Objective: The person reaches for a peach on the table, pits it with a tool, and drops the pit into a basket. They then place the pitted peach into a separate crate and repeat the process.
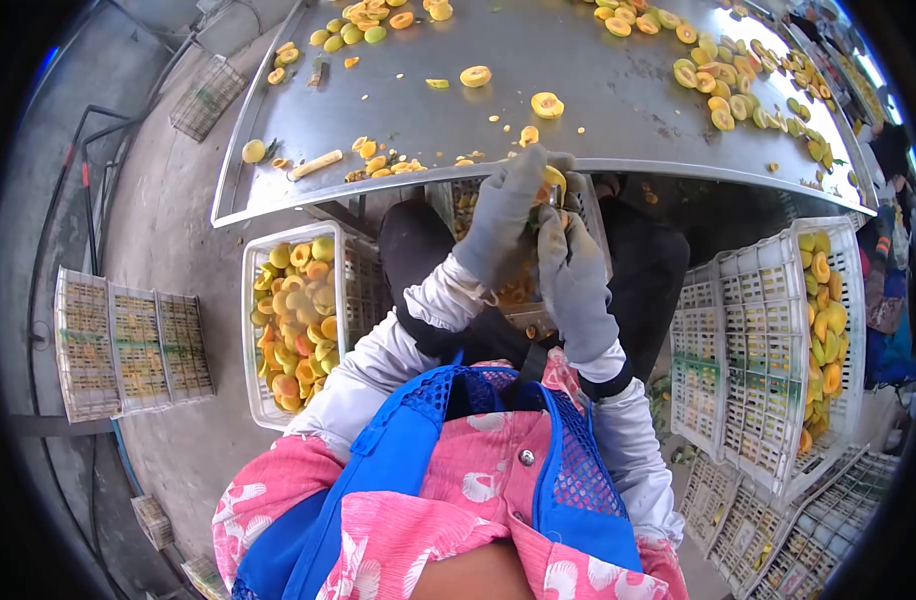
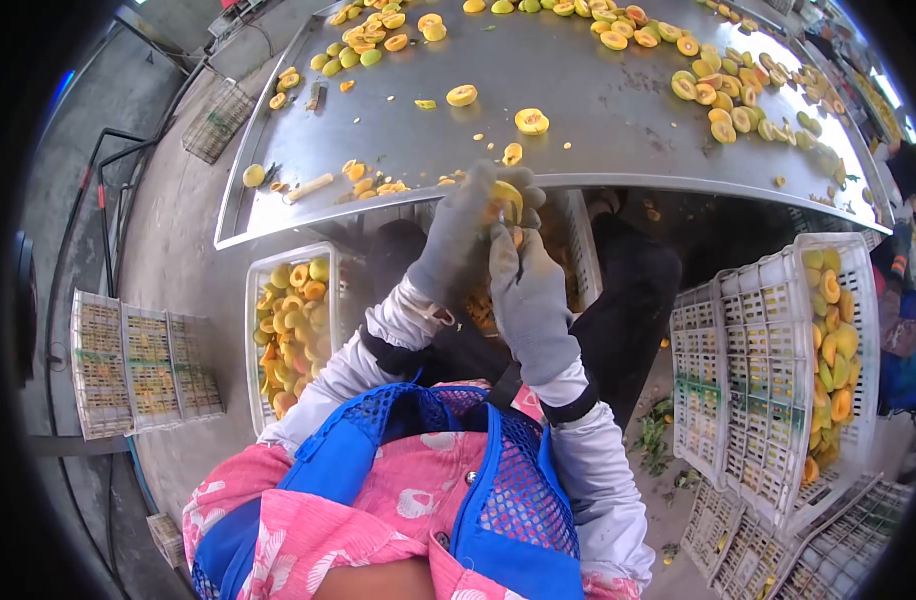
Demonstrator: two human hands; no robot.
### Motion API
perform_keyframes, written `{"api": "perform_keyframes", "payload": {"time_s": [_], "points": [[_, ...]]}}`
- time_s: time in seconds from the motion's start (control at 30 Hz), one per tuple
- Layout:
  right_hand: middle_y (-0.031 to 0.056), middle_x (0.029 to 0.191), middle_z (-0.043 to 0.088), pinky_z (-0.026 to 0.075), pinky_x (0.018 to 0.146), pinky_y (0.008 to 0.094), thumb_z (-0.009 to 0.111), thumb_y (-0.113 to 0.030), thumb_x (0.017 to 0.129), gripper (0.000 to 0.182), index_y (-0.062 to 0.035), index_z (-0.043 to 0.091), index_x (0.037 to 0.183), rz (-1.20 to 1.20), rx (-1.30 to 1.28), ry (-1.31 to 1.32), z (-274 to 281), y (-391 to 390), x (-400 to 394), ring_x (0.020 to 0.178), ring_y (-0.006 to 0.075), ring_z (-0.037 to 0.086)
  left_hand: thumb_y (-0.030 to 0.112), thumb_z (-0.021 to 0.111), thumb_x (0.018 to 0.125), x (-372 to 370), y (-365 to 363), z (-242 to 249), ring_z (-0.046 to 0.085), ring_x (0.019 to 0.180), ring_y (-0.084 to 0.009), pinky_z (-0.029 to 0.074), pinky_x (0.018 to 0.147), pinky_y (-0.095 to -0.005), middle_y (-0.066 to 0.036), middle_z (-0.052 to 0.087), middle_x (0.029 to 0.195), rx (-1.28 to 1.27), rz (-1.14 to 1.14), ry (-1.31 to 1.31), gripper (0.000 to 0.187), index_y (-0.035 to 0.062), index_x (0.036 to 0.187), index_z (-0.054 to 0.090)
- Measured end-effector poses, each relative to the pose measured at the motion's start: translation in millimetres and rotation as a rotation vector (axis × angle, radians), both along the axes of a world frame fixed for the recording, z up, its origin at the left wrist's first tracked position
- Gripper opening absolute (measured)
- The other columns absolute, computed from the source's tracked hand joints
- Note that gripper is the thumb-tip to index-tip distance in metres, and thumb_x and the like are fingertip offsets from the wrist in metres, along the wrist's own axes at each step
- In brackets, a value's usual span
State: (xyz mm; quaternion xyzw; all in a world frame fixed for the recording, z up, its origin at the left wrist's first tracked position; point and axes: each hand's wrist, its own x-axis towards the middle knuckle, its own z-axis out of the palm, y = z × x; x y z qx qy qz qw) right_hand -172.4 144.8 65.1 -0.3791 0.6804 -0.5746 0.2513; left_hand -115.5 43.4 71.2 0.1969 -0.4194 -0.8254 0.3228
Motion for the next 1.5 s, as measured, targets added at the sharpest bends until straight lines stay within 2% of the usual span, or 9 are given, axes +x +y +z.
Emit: {"api": "perform_keyframes", "payload": {"time_s": [0.33,0.53,0.7,0.77,1.0,1.07,1.2,1.4,1.5], "points": [[0.0129,0.073,0.062,0.048,0.058,0.0357,0.052,-0.028,0.100,0.029,0.0008,0.059,0.100,0.000,-0.043,0.328,7,8,4,0.061,0.0221,0.059,0.034,0.042,0.102,3,30,23,0.061,0.081,-0.0175,0.052,0.074,-0.0311,-0.011,0.065,0.093,-0.095,0.212,0.015,0.041,-0.0007,0.106,0.062],[-0.0002,0.063,0.050,0.040,0.040,0.0265,0.046,-0.043,0.100,0.039,-0.0059,0.055,0.092,0.303,0.480,-0.507,54,10,-19,0.044,0.0095,0.045,0.032,0.043,0.102,17,6,22,0.063,0.081,-0.0179,0.054,0.075,-0.0322,-0.012,0.066,0.093,-0.135,0.006,-0.084,0.037,-0.0004,0.105,0.061],[0.0002,0.060,0.048,0.044,0.043,0.0289,0.044,-0.045,0.100,0.045,-0.0023,0.056,0.093,0.286,0.180,-0.193,7,3,-9,0.047,0.0104,0.048,0.025,0.056,0.097,9,6,31,0.065,0.078,-0.0192,0.057,0.069,-0.0320,-0.012,0.066,0.086,-0.076,0.137,-0.277,0.026,-0.0002,0.102,0.060],[-0.0004,0.059,0.046,0.036,0.034,0.0261,0.047,-0.047,0.098,0.041,-0.0062,0.052,0.096,0.276,0.425,-0.591,48,8,-7,0.041,0.0095,0.042,0.025,0.057,0.097,0,14,29,0.064,0.073,-0.0158,0.055,0.066,-0.0290,-0.010,0.065,0.083,-0.072,0.182,-0.247,0.025,0.0003,0.098,0.060],[-0.0019,0.058,0.042,0.032,0.034,0.0279,0.045,-0.047,0.099,0.040,-0.0088,0.049,0.089,0.219,0.383,-0.639,22,0,-12,0.037,0.0096,0.033,0.028,0.057,0.097,-2,-5,16,0.064,0.068,-0.0170,0.058,0.061,-0.0322,-0.010,0.065,0.080,-0.059,0.048,-0.312,0.027,0.0010,0.095,0.061],[0.0019,0.066,0.050,0.048,0.041,0.0307,0.042,-0.051,0.098,0.051,-0.0010,0.051,0.097,0.445,0.422,-0.929,37,5,-22,0.045,0.0120,0.048,0.029,0.057,0.097,-1,2,21,0.064,0.067,-0.0165,0.058,0.062,-0.0317,-0.010,0.065,0.080,-0.100,0.070,-0.322,0.028,0.0012,0.094,0.061],[-0.0044,0.054,0.035,0.031,0.035,0.0264,0.039,-0.050,0.100,0.045,-0.0113,0.045,0.079,0.250,0.408,-0.708,38,3,-12,0.038,0.0073,0.030,0.029,0.057,0.097,-5,-1,13,0.064,0.068,-0.0160,0.058,0.062,-0.0312,-0.010,0.065,0.081,-0.083,0.039,-0.222,0.028,0.0010,0.093,0.062],[-0.0001,0.062,0.048,0.039,0.037,0.0284,0.040,-0.055,0.098,0.048,-0.0097,0.048,0.084,0.528,0.350,-1.183,46,9,-37,0.042,0.0084,0.041,0.027,0.058,0.096,-13,-7,27,0.065,0.070,-0.0161,0.057,0.062,-0.0308,-0.011,0.067,0.083,-0.257,0.018,-0.279,0.028,-0.0006,0.093,0.061],[-0.0036,0.059,0.040,0.033,0.037,0.0263,0.039,-0.057,0.098,0.048,-0.0113,0.047,0.084,0.370,0.333,-0.966,45,2,-26,0.041,0.0065,0.035,0.025,0.058,0.096,-21,-15,21,0.066,0.070,-0.0162,0.057,0.062,-0.0308,-0.011,0.067,0.085,-0.334,-0.067,-0.245,0.026,-0.0006,0.091,0.061]]}}
